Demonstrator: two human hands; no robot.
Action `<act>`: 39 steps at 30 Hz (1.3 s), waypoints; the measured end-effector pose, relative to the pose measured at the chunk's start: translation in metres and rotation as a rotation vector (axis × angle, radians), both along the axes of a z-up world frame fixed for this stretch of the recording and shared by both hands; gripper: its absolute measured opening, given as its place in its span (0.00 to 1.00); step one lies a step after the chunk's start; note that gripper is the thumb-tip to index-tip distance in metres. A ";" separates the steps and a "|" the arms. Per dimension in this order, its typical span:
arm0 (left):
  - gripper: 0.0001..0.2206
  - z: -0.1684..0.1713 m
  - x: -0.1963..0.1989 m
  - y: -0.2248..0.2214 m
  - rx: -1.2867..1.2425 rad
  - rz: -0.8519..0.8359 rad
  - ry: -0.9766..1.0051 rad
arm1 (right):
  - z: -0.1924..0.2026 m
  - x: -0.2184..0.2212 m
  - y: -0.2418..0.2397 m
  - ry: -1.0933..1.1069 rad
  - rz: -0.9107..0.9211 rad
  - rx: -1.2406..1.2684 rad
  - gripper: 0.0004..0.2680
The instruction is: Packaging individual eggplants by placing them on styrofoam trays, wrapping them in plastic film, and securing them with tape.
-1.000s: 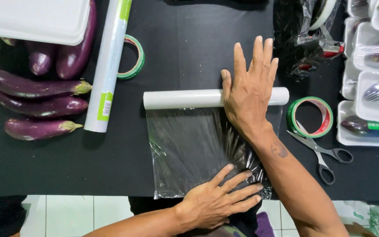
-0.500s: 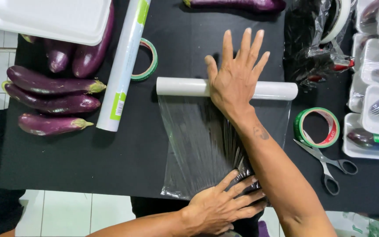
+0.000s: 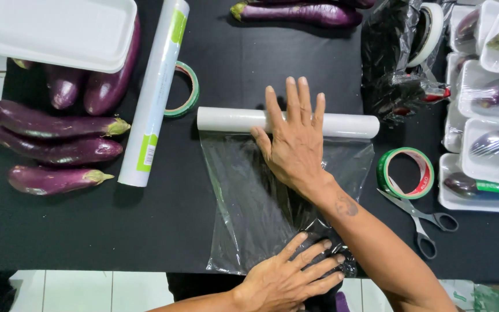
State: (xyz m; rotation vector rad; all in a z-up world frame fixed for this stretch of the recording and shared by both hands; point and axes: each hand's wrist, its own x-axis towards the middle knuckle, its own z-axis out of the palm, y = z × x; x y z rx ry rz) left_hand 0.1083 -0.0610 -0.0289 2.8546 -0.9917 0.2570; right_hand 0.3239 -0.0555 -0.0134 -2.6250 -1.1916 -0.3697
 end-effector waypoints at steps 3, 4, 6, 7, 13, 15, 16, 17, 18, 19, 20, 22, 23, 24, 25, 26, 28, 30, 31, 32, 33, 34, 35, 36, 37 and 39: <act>0.40 -0.002 -0.003 -0.001 -0.086 0.031 -0.013 | -0.001 0.004 0.009 -0.002 0.004 -0.018 0.25; 0.40 -0.005 -0.005 -0.001 -0.086 0.033 -0.012 | -0.002 0.004 0.011 -0.001 0.006 -0.017 0.25; 0.41 -0.013 -0.007 -0.003 -0.097 0.008 -0.010 | -0.003 0.006 0.015 -0.024 0.011 -0.039 0.25; 0.41 -0.011 -0.006 -0.003 -0.096 0.011 -0.009 | -0.003 0.008 0.017 -0.022 0.013 -0.038 0.25; 0.49 -0.010 -0.002 -0.003 0.048 -0.005 -0.061 | -0.003 0.033 0.031 -0.016 0.035 -0.026 0.28; 0.45 -0.012 -0.002 -0.003 0.041 -0.011 -0.045 | -0.004 0.046 0.037 -0.070 0.067 -0.015 0.30; 0.45 -0.016 -0.003 -0.006 0.045 -0.012 -0.044 | -0.005 0.053 0.039 -0.069 0.066 -0.011 0.30; 0.34 -0.020 -0.004 -0.008 -0.008 0.017 -0.058 | -0.005 0.061 0.042 -0.048 0.066 -0.018 0.29; 0.24 -0.024 -0.006 -0.009 -0.060 0.046 -0.072 | -0.005 0.068 0.045 -0.028 0.066 -0.024 0.29; 0.24 -0.022 -0.005 -0.009 -0.057 0.046 -0.072 | -0.004 0.074 0.048 -0.027 0.067 -0.022 0.29; 0.23 -0.020 -0.004 -0.008 -0.066 0.059 -0.102 | -0.003 0.081 0.051 -0.021 0.038 -0.007 0.29; 0.23 -0.017 -0.003 -0.007 -0.068 0.077 -0.136 | 0.003 0.092 0.061 -0.019 0.016 0.014 0.29; 0.20 -0.016 -0.002 -0.007 -0.108 0.097 -0.147 | 0.008 0.096 0.066 -0.037 -0.094 0.011 0.30; 0.18 -0.015 -0.002 -0.008 -0.147 0.117 -0.159 | 0.013 0.101 0.072 -0.055 -0.204 0.008 0.32; 0.18 -0.018 -0.003 -0.008 -0.141 0.122 -0.161 | 0.011 0.109 0.076 -0.056 -0.199 0.014 0.32; 0.17 -0.021 -0.004 -0.008 -0.148 0.112 -0.156 | 0.009 0.117 0.081 -0.040 -0.258 0.072 0.29; 0.17 -0.023 -0.004 -0.008 -0.151 0.105 -0.154 | 0.002 0.137 0.088 -0.024 -0.312 0.134 0.26; 0.18 -0.020 -0.005 -0.008 -0.197 0.083 -0.088 | -0.010 0.158 0.091 -0.066 -0.208 0.395 0.16; 0.18 -0.023 -0.007 -0.008 -0.202 0.084 -0.087 | -0.002 0.148 0.083 -0.065 -0.208 0.390 0.16; 0.21 -0.025 -0.009 -0.008 -0.104 0.061 -0.065 | 0.006 0.137 0.075 -0.061 -0.172 0.377 0.16; 0.27 -0.028 -0.009 -0.008 -0.009 0.039 -0.048 | 0.016 0.127 0.067 -0.060 -0.133 0.362 0.17; 0.27 -0.028 -0.008 -0.007 -0.016 0.041 -0.051 | 0.012 0.118 0.059 -0.063 -0.130 0.356 0.17; 0.26 -0.027 -0.008 -0.006 -0.065 0.024 -0.023 | 0.007 0.109 0.051 -0.073 -0.142 0.290 0.21; 0.26 -0.027 -0.008 -0.005 -0.115 0.007 0.005 | 0.003 0.099 0.042 -0.083 -0.154 0.224 0.25; 0.26 -0.029 -0.009 -0.007 -0.113 0.007 0.006 | -0.006 0.106 0.044 -0.082 -0.154 0.227 0.25; 0.23 -0.034 -0.011 -0.011 -0.290 0.030 0.032 | -0.023 0.122 0.048 -0.116 -0.213 0.096 0.28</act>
